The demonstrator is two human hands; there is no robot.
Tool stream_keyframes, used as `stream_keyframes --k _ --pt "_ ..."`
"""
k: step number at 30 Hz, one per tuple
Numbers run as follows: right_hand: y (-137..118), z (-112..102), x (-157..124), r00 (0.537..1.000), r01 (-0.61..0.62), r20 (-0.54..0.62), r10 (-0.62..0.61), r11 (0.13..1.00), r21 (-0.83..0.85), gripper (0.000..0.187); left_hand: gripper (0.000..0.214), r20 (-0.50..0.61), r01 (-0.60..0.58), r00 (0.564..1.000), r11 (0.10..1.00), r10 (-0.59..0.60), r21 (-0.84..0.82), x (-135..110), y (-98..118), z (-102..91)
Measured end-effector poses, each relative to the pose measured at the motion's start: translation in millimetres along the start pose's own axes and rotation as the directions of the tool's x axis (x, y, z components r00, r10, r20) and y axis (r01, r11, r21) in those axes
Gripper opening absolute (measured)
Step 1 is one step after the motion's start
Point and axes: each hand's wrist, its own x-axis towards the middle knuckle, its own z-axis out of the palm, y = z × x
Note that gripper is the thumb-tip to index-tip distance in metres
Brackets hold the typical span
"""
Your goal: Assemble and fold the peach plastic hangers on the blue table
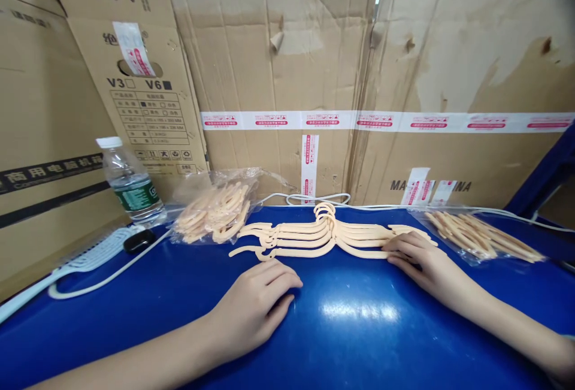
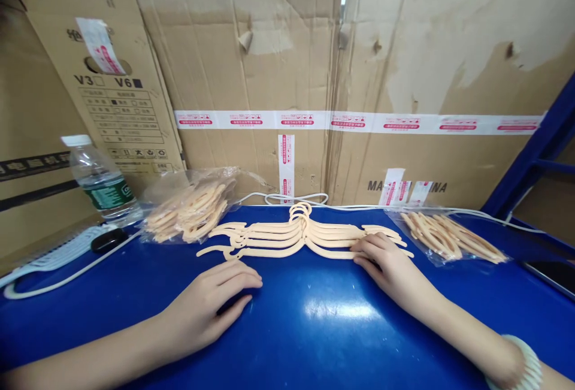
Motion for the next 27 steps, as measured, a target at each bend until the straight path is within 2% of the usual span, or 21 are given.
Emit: stream_keyframes --k 6,10,13,16,19,21,22,25,27 --pt "-2.3 0.1 0.6 1.000 -0.029 -0.012 0.029 0.999 0.015 0.017 0.030 0.034 0.044 0.999 0.986 -0.039 -0.159 -0.1 3.2 -4.5" --pt "-8.7 -4.3 2.0 0.995 -0.103 0.012 0.102 0.993 0.053 0.018 0.027 0.062 0.235 0.972 0.912 -0.228 -0.335 1.1 11.3 -10.2" --pt "-14.4 -8.1 1.2 0.983 -0.181 0.060 0.176 0.978 0.102 0.019 0.028 0.187 0.367 0.929 0.726 -0.320 -0.581 1.2 16.0 -14.3" --pt "-18.9 -10.4 -0.8 0.974 -0.222 0.067 0.214 0.965 0.141 0.019 0.034 0.282 0.377 0.923 0.472 -0.261 -0.797 -0.8 15.8 -13.0" --pt "-23.0 -11.9 -1.1 0.970 -0.245 0.043 0.241 0.956 0.159 0.020 0.040 0.275 0.360 0.919 0.317 -0.282 -0.877 -1.8 12.4 -5.4" --pt "-26.0 -13.3 0.3 0.972 -0.235 0.010 0.236 0.958 0.163 0.020 0.039 0.243 0.361 0.877 0.233 -0.415 -0.903 -0.3 10.8 0.0" --pt "-27.5 -14.3 1.2 0.973 -0.226 -0.015 0.231 0.960 0.164 0.020 0.036 0.217 0.353 0.838 0.193 -0.501 -0.916 1.1 10.6 1.9" --pt "-30.6 -17.3 2.9 0.967 -0.209 -0.110 0.229 0.963 0.168 0.022 0.030 0.149 0.306 0.682 0.094 -0.716 -0.947 5.9 12.1 3.7" --pt "-30.9 -18.9 2.0 0.956 -0.213 -0.168 0.242 0.961 0.176 0.022 0.035 0.121 0.258 0.587 0.043 -0.801 -0.965 8.8 13.9 3.0"
